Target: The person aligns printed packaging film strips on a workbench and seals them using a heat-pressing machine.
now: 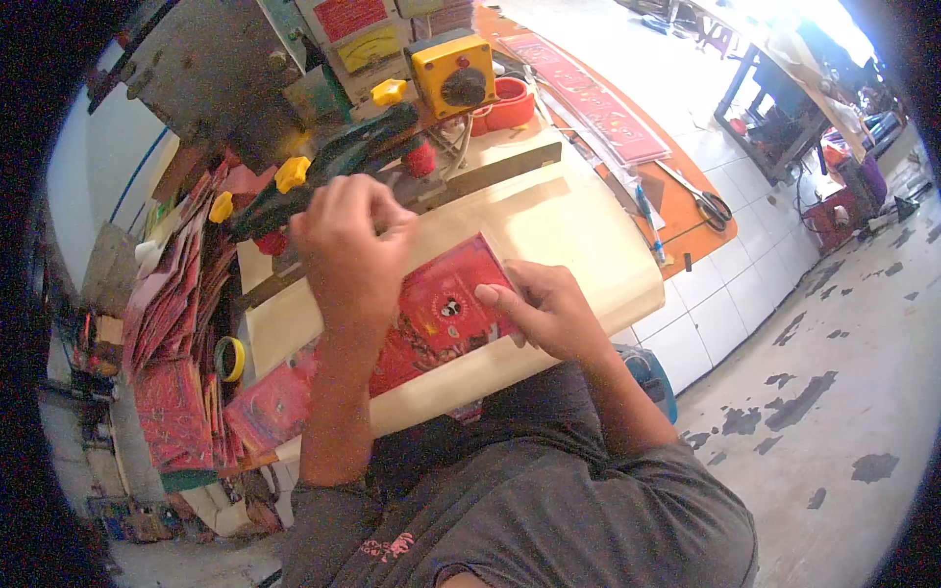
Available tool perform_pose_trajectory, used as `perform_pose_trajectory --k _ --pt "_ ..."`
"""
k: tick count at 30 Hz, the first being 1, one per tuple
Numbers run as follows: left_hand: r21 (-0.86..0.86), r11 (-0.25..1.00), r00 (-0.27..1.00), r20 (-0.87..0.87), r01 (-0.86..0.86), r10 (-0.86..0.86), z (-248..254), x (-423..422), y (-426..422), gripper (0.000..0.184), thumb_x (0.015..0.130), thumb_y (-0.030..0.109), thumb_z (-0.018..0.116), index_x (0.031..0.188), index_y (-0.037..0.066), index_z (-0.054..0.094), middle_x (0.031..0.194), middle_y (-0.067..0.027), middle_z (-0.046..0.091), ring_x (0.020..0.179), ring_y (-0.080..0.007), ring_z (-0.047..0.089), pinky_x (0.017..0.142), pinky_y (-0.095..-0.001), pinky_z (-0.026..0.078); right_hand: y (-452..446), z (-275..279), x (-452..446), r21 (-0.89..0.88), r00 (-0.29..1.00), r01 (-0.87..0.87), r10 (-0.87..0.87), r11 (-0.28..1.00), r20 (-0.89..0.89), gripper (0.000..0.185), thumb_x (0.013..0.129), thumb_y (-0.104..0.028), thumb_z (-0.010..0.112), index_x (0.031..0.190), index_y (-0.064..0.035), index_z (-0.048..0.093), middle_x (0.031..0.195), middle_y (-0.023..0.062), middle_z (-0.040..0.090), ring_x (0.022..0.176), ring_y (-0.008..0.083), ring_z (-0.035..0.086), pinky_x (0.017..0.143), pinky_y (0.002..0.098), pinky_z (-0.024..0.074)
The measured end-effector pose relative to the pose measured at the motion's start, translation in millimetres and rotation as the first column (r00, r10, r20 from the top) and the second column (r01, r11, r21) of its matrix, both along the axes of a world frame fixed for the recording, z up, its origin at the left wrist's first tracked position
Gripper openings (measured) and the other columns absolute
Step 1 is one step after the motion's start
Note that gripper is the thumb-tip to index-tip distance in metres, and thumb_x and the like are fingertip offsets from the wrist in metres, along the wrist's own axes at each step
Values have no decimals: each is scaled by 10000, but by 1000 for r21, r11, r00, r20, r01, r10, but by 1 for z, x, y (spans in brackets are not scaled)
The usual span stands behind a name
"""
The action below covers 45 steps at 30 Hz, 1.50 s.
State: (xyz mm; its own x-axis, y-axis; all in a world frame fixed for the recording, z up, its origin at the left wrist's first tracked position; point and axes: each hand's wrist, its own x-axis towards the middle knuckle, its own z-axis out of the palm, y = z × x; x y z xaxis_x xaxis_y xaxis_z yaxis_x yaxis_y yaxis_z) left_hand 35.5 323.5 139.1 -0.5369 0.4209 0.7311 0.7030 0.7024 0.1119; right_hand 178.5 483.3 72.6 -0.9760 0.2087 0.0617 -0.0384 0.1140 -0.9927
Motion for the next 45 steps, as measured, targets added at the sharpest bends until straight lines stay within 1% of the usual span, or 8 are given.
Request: perform_pose_trajectory --k 10,17,27,32,35,38,41,45 --pt "470 859 978 49 -204 205 8 4 -152 138 957 71 660 1068 4 708 1039 -63 742 935 -193 674 880 -359 535 74 -15 26 -222 864 416 -460 882 -206 194 1017 -223 670 1004 -33 706 851 -59 627 776 10 569 661 173 430" --pt "349 603 605 -116 -717 787 -19 24 -349 168 974 133 670 1055 7 746 973 -121 768 817 -232 721 749 -370 572 217 -57 73 -412 777 420 -555 809 -298 322 1078 -243 582 1263 8 662 1149 92 726 1013 147 702 838 288 589" --pt "259 70 61 -45 -963 997 -63 112 -571 269 969 303 709 1066 62 777 989 -123 791 888 -244 768 735 -387 582 339 -63 113 -550 710 523 -690 651 -142 475 1069 -329 586 1405 6 566 1362 126 631 1222 264 630 1042 434 526" --pt "309 121 120 -25 -943 993 -77 122 -602 276 984 301 698 1092 59 776 987 -101 791 880 -234 761 734 -379 575 374 -59 113 -559 724 494 -671 666 -160 512 1087 -370 536 1456 -16 526 1412 108 603 1266 267 602 1083 451 498" --pt "330 344 379 49 -879 924 -74 119 -580 287 1012 295 674 1134 52 768 964 -70 776 866 -189 730 751 -343 553 387 -55 113 -599 890 240 -419 764 -179 468 1083 -346 552 1414 -15 553 1359 105 639 1207 249 641 1042 424 535" --pt "339 539 616 184 -771 766 -52 120 -503 306 1051 274 627 1178 21 744 917 -35 712 770 -116 603 727 -283 483 326 -33 80 -516 765 475 -624 713 -159 401 1079 -302 570 1349 -6 599 1296 107 672 1154 219 667 992 387 564" --pt "649 619 896 353 -442 270 -48 123 -461 275 1033 223 633 1044 -34 731 812 -78 642 651 -97 431 627 -251 342 303 -32 63 -475 800 405 -554 781 -229 353 1052 -270 627 1287 -7 653 1234 111 709 1083 203 705 932 343 591" --pt "647 753 799 387 122 -461 -37 121 -430 253 968 225 699 983 -27 722 739 -58 595 662 -74 436 619 -228 327 246 -17 30 -371 792 426 -538 825 -287 286 1052 -221 636 1234 -6 685 1130 65 733 961 118 702 831 270 575"
